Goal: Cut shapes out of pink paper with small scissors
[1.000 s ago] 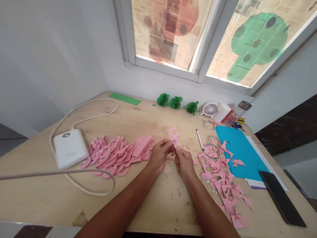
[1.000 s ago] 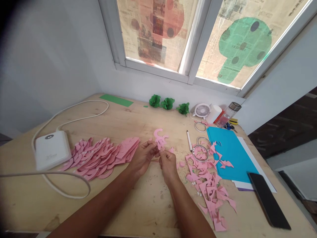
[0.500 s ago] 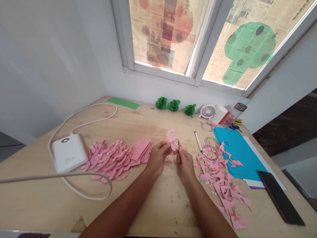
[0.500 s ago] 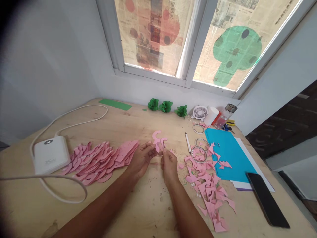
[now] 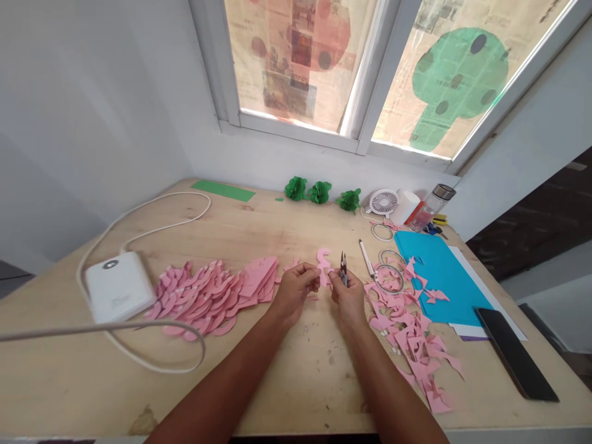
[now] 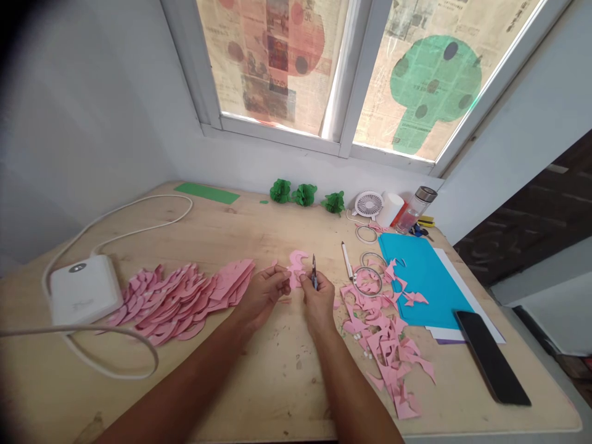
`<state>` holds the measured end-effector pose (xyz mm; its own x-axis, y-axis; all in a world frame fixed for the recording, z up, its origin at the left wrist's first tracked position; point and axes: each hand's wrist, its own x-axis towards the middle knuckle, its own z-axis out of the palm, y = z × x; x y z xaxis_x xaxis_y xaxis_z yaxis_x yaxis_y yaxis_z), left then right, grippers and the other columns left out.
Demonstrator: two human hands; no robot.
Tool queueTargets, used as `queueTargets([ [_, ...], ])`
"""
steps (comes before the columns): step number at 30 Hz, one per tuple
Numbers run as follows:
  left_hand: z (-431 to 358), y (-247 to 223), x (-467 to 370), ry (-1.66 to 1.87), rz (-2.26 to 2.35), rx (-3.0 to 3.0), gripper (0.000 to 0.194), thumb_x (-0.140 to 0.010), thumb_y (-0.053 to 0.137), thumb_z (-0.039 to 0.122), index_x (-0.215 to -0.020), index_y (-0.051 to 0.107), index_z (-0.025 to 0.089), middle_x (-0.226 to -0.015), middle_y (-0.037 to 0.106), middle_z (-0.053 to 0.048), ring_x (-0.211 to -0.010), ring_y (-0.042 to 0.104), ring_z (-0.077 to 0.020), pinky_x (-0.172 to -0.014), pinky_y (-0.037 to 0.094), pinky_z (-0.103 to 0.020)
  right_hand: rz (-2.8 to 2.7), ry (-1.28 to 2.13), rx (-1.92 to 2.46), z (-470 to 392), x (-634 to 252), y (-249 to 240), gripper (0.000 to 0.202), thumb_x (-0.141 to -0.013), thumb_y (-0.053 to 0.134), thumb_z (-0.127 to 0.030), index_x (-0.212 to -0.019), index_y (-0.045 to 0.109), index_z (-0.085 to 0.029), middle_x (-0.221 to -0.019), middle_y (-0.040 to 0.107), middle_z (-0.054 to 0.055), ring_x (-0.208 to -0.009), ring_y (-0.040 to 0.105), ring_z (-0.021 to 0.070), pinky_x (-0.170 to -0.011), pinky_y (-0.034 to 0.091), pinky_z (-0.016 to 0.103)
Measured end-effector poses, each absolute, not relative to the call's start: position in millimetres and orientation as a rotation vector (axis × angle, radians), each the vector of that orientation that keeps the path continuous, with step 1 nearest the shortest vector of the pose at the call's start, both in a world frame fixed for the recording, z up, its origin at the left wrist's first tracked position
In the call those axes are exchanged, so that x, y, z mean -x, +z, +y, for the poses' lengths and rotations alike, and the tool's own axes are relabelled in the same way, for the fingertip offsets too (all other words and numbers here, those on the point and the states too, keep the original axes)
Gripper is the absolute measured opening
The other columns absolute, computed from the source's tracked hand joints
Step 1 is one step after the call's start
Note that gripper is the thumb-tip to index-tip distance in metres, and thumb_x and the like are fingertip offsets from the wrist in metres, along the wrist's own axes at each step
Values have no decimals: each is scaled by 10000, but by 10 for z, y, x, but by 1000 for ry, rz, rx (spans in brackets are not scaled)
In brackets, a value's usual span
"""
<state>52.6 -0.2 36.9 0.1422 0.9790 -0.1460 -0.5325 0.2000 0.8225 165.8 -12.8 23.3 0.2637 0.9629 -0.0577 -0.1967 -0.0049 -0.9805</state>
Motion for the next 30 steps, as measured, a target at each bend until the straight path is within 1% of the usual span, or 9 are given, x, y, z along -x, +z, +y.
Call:
queueTargets([
  [3,52,382,-455,1309,881,-716,155,-591,676,229,-567,544,151,-510,503,29,-469,442,-74,-469,348,-204,-927,991,1330,-91,-1743,237,255,-669,623,-411,-649,523,-178,-464,285,-87,-415,224,77,-403,174,224],
  [7,124,371,-380,1371,1074,-804,142,-557,685,224,-576,563,154,-484,536,25,-416,429,-71,-416,314,-194,-1134,809,1478,-31,-1864,202,247,-703,579,-390,-605,560,-164,-471,353,-58,-461,312,101,-447,230,231],
  [10,165,322,-363,1338,1163,-862,136,-557,679,241,-574,573,157,-479,562,15,-372,411,-70,-377,285,-191,-1193,674,1571,2,-1940,157,248,-723,540,-377,-601,586,-166,-474,393,-45,-475,350,115,-454,238,231],
  [13,191,273,-366,1286,1222,-909,127,-574,666,261,-581,586,162,-496,598,-6,-355,419,-77,-362,285,-193,-1228,573,1648,12,-1992,142,238,-723,527,-362,-587,585,-175,-461,402,-45,-460,352,118,-446,237,231],
  [15,198,255,-371,1241,1271,-957,113,-578,663,251,-636,622,164,-528,630,-22,-353,428,-80,-368,305,-199,-1247,512,1678,10,-2010,149,249,-719,531,-359,-544,547,-183,-454,392,-48,-458,349,117,-449,239,230],
  [18,190,243,-375,1198,1324,-1012,203,-579,658,216,-775,667,166,-564,656,-37,-351,428,-84,-377,319,-208,-1235,475,1678,11,-2018,155,281,-727,520,-373,-515,492,-192,-450,368,-52,-459,345,117,-455,242,229],
  [21,184,218,-361,1239,1347,-1027,239,-576,636,184,-813,671,171,-558,654,-30,-364,442,-94,-385,311,-209,-1207,472,1646,23,-2018,132,286,-731,504,-382,-516,484,-194,-454,364,-52,-467,344,120,-459,246,228],
  [25,209,185,-319,1336,1422,-1095,213,-592,591,175,-791,665,181,-578,647,-17,-421,487,-118,-434,327,-217,-1189,496,1633,29,-2006,76,262,-721,510,-394,-556,540,-193,-455,394,-48,-467,362,129,-464,251,229],
  [30,215,252,-269,1328,1537,-1393,147,-619,599,197,-748,668,216,-673,659,-41,-647,586,-200,-618,404,-284,-1331,462,1706,-2,-1973,53,180,-720,528,-340,-734,645,-205,-566,561,-6,-534,461,156,-511,283,239],
])
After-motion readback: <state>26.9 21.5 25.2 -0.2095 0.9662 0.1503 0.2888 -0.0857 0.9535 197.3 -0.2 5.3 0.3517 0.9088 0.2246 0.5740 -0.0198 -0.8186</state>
